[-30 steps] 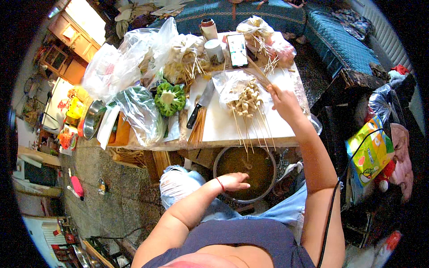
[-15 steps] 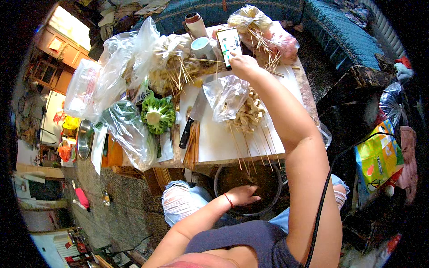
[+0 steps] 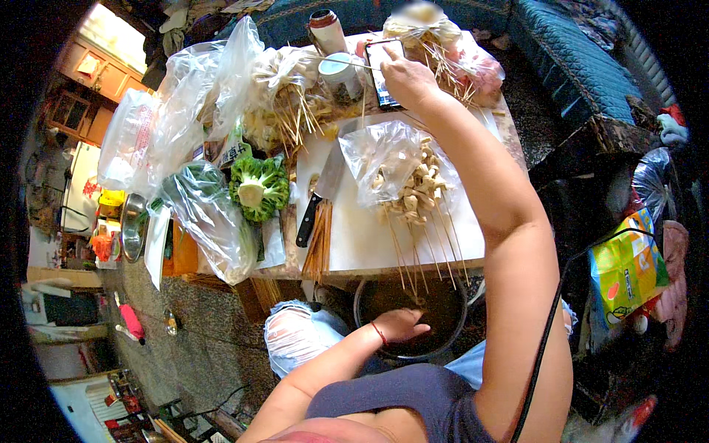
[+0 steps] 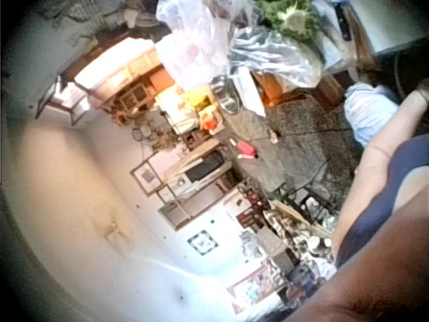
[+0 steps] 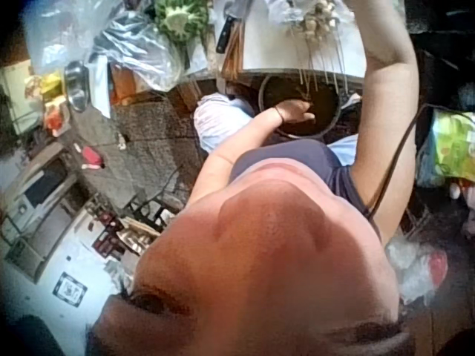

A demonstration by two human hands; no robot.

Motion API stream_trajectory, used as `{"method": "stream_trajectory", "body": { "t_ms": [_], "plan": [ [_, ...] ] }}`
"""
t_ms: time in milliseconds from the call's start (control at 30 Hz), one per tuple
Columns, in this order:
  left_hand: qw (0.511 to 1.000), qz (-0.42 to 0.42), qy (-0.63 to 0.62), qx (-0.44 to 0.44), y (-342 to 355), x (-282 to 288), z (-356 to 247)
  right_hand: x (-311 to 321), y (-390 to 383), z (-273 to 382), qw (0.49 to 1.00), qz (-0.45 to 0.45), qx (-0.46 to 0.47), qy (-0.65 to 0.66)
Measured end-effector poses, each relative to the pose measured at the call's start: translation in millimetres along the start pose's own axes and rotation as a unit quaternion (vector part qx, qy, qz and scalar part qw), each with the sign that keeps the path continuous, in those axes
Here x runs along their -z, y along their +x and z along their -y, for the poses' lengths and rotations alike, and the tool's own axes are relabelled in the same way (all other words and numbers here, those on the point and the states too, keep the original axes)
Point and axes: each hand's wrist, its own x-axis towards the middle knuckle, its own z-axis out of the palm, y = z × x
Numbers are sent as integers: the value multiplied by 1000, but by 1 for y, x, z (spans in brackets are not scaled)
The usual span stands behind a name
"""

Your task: The person sits on the floor and repeatedly picks up small pieces of food from a bowl, threading them onto wooden skewers. The person places the completed skewers on a nearby cutting board.

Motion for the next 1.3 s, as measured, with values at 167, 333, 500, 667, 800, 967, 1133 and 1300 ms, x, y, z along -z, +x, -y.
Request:
{"method": "stream_trajectory", "body": {
  "t_ms": [167,333,500,667,800,967,1133,1300],
  "plan": [
    [993,70,46,84,14,-4,7,35,-50,-10,966,-171,107,165],
    [986,-19,161,27,65,-58,72,117,-173,17,955,-148,46,252],
    [966,-134,218,28,109,-104,123,145,-285,26,947,-112,-34,298],
    [974,-45,213,68,97,-101,80,162,-372,36,917,-114,-115,364],
    [960,-100,251,70,74,-105,70,173,-414,48,890,-76,-144,425],
    [918,-110,378,-53,55,-82,85,183,-447,56,804,50,-188,561],
    [772,-266,-577,34,18,-51,23,162,-478,77,717,190,-223,632],
    [693,-284,-663,-2,-17,-53,-13,121,-505,95,678,236,-258,646]
  ]
}}
